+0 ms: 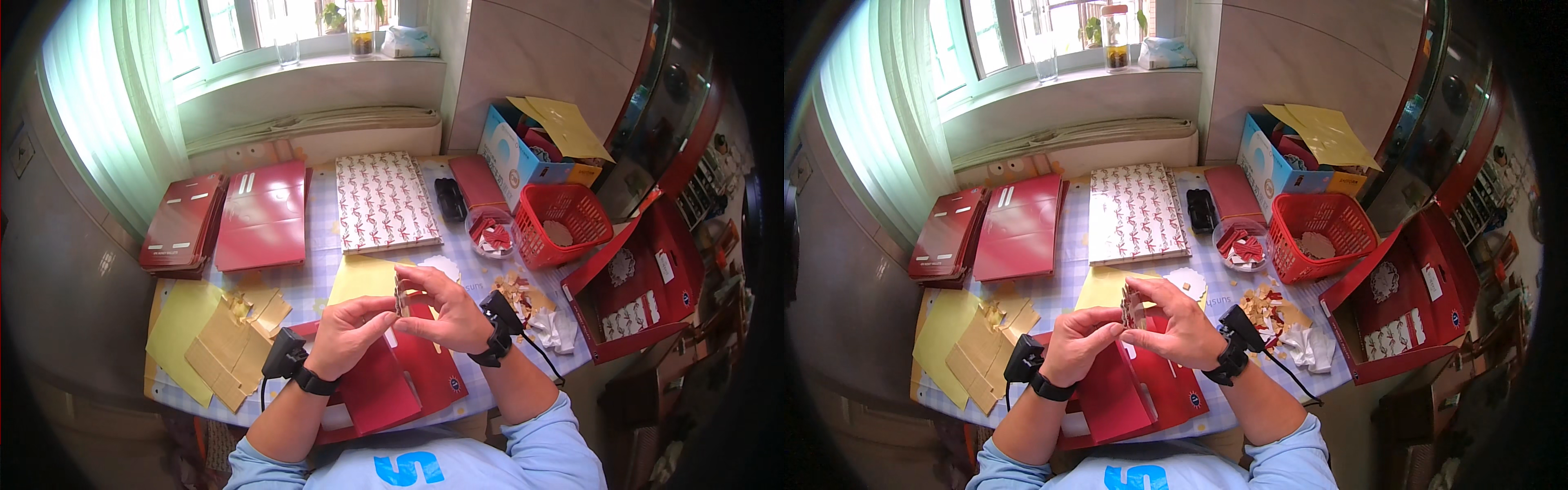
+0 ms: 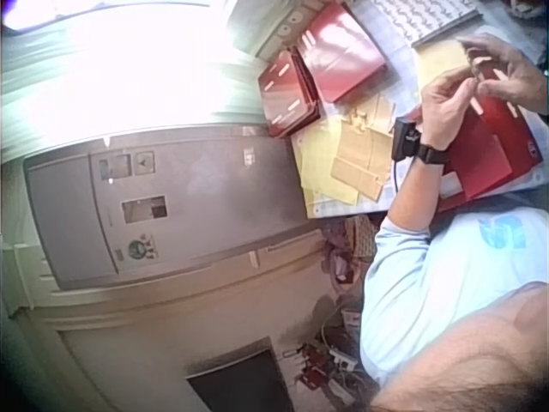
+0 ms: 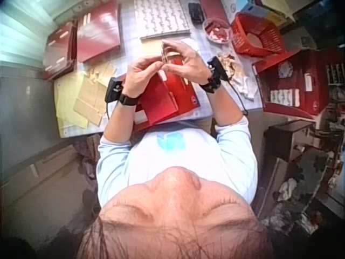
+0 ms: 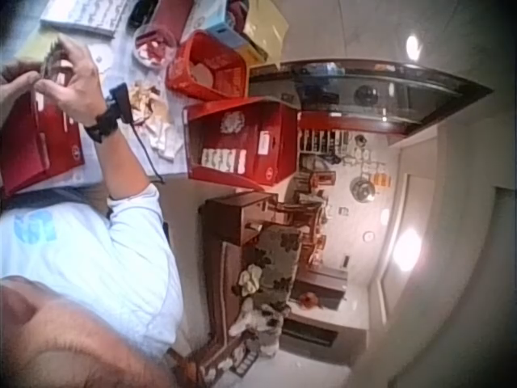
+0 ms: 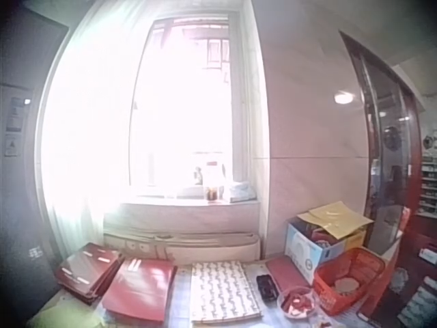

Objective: Folding and assembling red paper cardholders and attaching decorative paper cutouts.

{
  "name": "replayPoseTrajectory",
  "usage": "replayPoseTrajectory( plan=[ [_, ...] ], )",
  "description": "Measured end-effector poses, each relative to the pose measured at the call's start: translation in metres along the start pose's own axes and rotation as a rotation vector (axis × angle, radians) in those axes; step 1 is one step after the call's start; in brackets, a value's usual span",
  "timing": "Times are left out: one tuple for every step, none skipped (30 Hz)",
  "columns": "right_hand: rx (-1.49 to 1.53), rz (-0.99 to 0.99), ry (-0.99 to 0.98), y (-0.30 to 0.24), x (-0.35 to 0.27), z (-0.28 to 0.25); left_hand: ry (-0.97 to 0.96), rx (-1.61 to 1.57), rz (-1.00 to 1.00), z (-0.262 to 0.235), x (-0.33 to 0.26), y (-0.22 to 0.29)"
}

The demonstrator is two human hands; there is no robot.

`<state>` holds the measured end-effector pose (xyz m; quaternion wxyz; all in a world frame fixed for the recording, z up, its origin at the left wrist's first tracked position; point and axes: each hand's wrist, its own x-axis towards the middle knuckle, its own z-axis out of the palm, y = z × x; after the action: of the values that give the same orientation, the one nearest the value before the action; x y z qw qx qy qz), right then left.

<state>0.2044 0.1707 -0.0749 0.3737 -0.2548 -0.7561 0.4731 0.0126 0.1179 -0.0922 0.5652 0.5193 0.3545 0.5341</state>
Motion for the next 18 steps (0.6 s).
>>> replayPoseTrajectory(
  plan=[
    [0.000,0.000,-0.001,0.0009,0.0001,0.0001,0.018,-0.016,-0.011,0.0004,0.0000,-0.0004],
    [-0.007,-0.004,-0.003,0.0021,0.0003,0.0003,0.036,-0.032,-0.021,0.0005,-0.0002,-0.0009],
    [-0.014,-0.008,-0.004,0.0024,0.0002,0.0003,0.035,-0.033,-0.022,0.0002,-0.0004,-0.0015],
    [-0.015,-0.007,-0.004,0.0016,0.0001,0.0006,0.043,-0.015,-0.028,-0.0003,-0.0007,-0.0022],
    [-0.016,-0.001,0.000,0.0002,-0.0001,0.0010,0.051,0.003,-0.035,-0.0007,-0.0010,-0.0026],
    [-0.016,0.004,0.005,-0.0003,0.0001,0.0013,0.052,0.002,-0.035,-0.0007,-0.0013,-0.0023],
    [-0.016,0.005,0.004,-0.0003,0.0003,0.0015,0.052,0.037,-0.046,-0.0005,-0.0017,-0.0013],
    [-0.093,-0.028,0.023,-0.0002,0.0005,0.0017,0.052,0.072,-0.056,-0.0003,-0.0020,-0.0005],
    [-0.168,-0.062,0.040,-0.0001,0.0010,0.0021,0.055,0.071,-0.056,0.0016,-0.0022,-0.0002],
    [-0.167,-0.062,0.038,-0.0001,0.0013,0.0027,0.074,0.016,-0.020,0.0052,-0.0018,-0.0005],
    [-0.241,-0.099,0.045,-0.0003,0.0016,0.0032,0.093,-0.038,0.016,0.0069,-0.0015,-0.0007],
    [-0.317,-0.136,0.053,-0.0005,0.0016,0.0036,0.094,-0.039,0.016,0.0063,-0.0013,-0.0010],
    [-0.317,-0.136,0.052,-0.0003,0.0015,0.0037,0.078,-0.017,0.019,0.0052,-0.0008,-0.0018],
    [-0.311,-0.143,0.057,-0.0002,0.0015,0.0038,0.062,0.005,0.023,0.0042,-0.0003,-0.0026],
    [-0.305,-0.149,0.061,-0.0002,0.0013,0.0042,0.063,0.005,0.023,0.0033,-0.0001,-0.0039],
    [-0.305,-0.150,0.061,-0.0011,0.0014,0.0047,0.055,-0.007,0.019,0.0024,0.0001,-0.0054],
    [-0.209,-0.116,0.062,-0.0026,0.0016,0.0054,0.047,-0.019,0.016,0.0020,0.0001,-0.0061],
    [-0.112,-0.083,0.062,-0.0034,0.0016,0.0061,0.048,-0.019,0.017,0.0023,-0.0006,-0.0064]
  ],
)
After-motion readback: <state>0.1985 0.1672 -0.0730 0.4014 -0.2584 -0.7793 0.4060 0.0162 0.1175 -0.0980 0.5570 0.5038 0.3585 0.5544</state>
